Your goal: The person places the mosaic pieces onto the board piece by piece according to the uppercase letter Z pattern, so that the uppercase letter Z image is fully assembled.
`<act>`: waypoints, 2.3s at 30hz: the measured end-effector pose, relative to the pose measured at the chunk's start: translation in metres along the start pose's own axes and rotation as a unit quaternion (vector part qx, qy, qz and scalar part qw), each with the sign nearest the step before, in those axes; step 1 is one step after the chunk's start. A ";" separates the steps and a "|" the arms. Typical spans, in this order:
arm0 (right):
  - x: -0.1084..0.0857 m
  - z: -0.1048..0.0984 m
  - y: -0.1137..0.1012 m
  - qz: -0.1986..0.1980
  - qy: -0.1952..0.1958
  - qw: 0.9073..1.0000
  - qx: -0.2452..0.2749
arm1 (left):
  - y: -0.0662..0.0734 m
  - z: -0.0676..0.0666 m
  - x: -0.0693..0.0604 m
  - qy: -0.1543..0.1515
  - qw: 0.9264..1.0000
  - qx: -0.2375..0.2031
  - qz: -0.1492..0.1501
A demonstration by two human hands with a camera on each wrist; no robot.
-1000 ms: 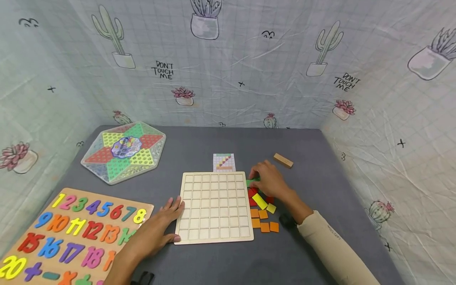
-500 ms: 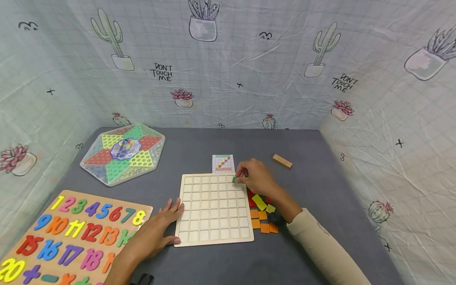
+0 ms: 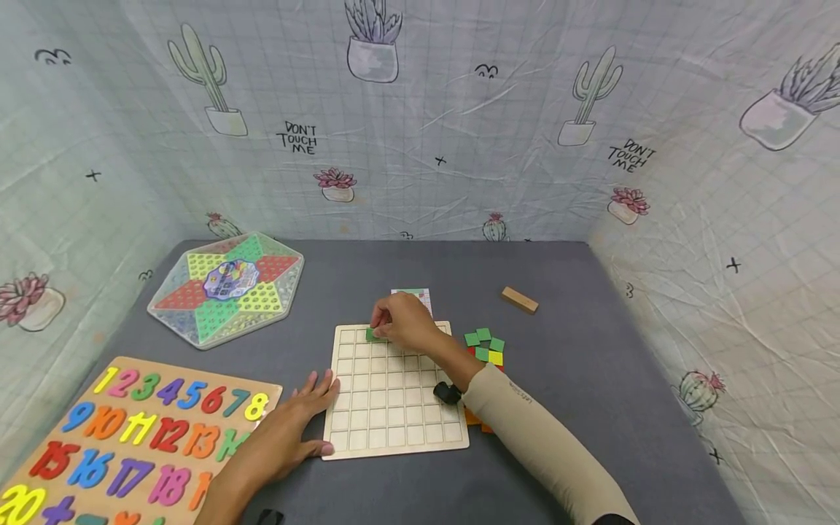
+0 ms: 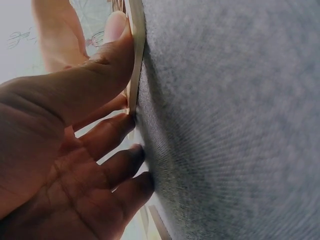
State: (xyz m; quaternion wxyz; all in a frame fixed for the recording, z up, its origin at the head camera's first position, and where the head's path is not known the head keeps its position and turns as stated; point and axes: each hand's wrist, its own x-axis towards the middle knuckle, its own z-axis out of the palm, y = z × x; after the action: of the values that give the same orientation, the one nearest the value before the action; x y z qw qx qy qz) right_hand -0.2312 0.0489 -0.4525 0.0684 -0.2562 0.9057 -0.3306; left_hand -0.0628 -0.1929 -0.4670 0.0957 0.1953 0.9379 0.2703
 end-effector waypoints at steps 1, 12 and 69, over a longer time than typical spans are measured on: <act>0.004 0.003 -0.002 -0.001 0.000 1.000 -0.001 | 0.000 0.000 0.000 0.000 1.000 0.000 0.000; 0.022 0.018 -0.012 -0.001 0.008 0.996 -0.086 | 0.000 0.000 0.001 0.002 1.000 0.004 -0.001; -0.068 -0.069 0.060 0.039 0.008 0.998 -0.041 | 0.000 0.000 0.000 -0.008 1.000 -0.001 -0.011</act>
State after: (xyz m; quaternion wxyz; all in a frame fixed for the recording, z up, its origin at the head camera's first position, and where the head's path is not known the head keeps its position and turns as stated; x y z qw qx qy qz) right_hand -0.2186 0.1613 -0.4408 0.0638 -0.2204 0.9283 -0.2926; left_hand -0.0628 -0.1930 -0.4672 0.1061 0.1869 0.9390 0.2686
